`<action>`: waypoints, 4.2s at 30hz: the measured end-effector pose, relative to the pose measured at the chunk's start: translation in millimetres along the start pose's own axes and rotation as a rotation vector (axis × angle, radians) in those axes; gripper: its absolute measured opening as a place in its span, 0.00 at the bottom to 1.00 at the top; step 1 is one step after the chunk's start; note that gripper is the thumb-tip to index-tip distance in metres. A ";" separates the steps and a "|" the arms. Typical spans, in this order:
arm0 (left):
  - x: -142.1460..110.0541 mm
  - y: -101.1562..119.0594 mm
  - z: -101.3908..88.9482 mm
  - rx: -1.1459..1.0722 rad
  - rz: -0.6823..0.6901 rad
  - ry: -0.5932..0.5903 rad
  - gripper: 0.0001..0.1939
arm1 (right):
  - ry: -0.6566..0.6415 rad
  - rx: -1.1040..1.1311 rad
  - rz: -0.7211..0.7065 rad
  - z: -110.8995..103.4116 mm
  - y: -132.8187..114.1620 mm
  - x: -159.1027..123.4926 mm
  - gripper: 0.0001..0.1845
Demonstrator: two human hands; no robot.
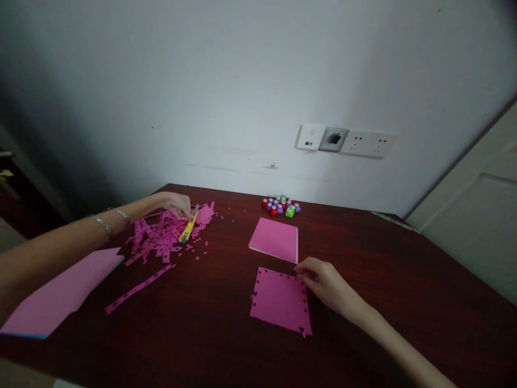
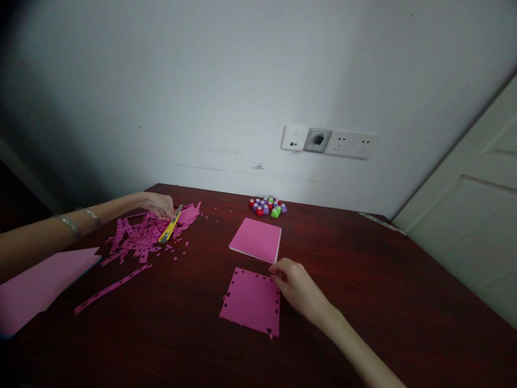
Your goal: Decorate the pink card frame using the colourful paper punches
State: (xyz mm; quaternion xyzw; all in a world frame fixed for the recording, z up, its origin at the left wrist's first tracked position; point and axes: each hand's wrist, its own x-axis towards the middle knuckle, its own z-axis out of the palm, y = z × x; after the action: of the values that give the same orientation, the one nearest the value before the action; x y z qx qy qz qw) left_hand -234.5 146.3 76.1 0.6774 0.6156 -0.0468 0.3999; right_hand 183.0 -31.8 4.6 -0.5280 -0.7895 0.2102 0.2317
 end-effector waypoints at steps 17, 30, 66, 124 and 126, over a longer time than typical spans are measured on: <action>20.5 54.5 5.8 0.287 0.057 0.287 0.19 | -0.226 -0.084 -0.096 20.2 -14.6 36.2 0.16; 24.6 187.0 84.2 0.076 0.805 0.427 0.16 | -0.445 -0.065 0.065 24.2 -22.5 69.1 0.09; 17.2 175.4 101.4 -0.484 0.915 -0.240 0.14 | -0.374 0.404 -0.157 -75.9 -31.7 119.8 0.13; 20.1 165.6 86.2 -0.450 0.835 -0.160 0.10 | -0.302 0.484 0.055 -83.6 -22.9 118.8 0.13; 21.0 165.5 86.4 -0.449 0.827 -0.148 0.11 | -0.317 0.539 0.046 -83.5 -22.7 119.5 0.14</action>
State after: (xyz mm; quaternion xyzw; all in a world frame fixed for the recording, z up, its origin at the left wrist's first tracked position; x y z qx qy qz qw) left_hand -48.2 124.2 86.2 0.7573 0.2593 0.2023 0.5642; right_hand 175.3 78.7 102.0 -0.4259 -0.7193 0.4971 0.2324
